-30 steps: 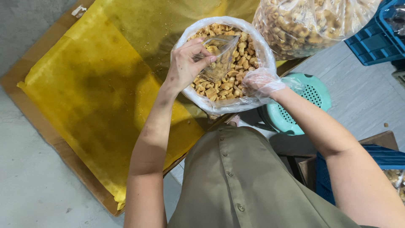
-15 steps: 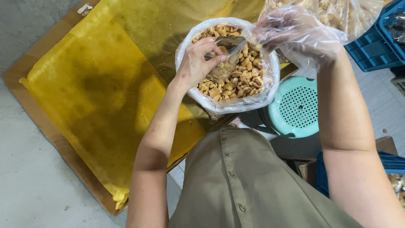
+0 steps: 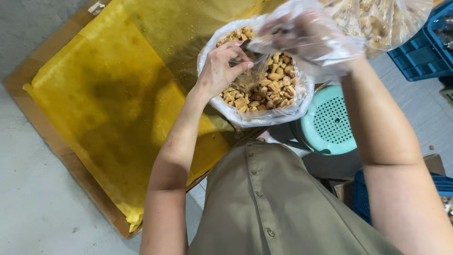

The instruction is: The person scoops snack pieces from a large bag into small transparent pouches, weighs each pouch on a digital scale, and places the filled pouches into a blue crate. The process is repeated multiple times with consistent handling.

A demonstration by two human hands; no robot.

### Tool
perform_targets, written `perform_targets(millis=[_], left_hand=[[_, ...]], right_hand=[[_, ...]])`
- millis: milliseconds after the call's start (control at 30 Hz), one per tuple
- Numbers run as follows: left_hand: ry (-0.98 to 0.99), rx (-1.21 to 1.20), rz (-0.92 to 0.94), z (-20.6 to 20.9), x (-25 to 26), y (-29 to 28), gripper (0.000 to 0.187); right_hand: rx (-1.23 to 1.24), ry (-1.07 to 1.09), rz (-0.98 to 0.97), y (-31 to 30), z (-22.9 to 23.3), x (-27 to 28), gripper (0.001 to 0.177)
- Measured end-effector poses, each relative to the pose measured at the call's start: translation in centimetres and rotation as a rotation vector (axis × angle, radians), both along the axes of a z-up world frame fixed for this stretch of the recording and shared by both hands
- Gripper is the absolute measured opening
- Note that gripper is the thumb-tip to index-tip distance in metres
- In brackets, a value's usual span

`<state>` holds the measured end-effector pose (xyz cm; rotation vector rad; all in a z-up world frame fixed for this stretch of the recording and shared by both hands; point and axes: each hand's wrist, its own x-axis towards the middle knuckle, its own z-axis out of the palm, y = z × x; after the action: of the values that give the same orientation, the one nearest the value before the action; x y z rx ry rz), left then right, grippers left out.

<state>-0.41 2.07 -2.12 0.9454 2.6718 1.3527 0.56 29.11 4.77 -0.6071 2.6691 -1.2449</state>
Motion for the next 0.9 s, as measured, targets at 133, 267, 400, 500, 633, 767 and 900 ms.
perform_targets(millis=[133, 267, 400, 500, 633, 767, 900], left_hand=[[-0.026, 0.015, 0.01, 0.4, 0.1, 0.0, 0.027], [-0.008, 0.02, -0.021, 0.5, 0.1, 0.0, 0.021], [0.031, 0.003, -0.029, 0.9, -0.3, 0.2, 0.021], [0.025, -0.086, 0.011, 1.9, -0.6, -0.1, 0.021], [-0.116, -0.129, 0.023, 4.2, -1.0, -0.6, 0.022], [-0.119, -0.126, -0.016, 5.4, -1.1, -1.0, 0.023], [-0.347, -0.042, -0.043, 4.5, 0.2, -1.5, 0.022]], right_hand=[[0.318, 0.285, 0.223, -2.2, 0.1, -1.2, 0.025], [0.356, 0.21, 0.234, -2.1, 0.0, -1.6, 0.018], [0.31, 0.199, 0.055, -0.9, 1.8, -0.9, 0.038], [-0.011, -0.291, -0.09, -0.2, 2.8, 0.0, 0.064], [-0.336, -0.587, -0.083, -1.3, 0.5, 0.5, 0.079], [-0.574, -0.483, -0.056, -2.4, -4.3, 0.8, 0.078], [-0.482, -0.619, -0.281, -2.7, -7.7, 2.3, 0.049]])
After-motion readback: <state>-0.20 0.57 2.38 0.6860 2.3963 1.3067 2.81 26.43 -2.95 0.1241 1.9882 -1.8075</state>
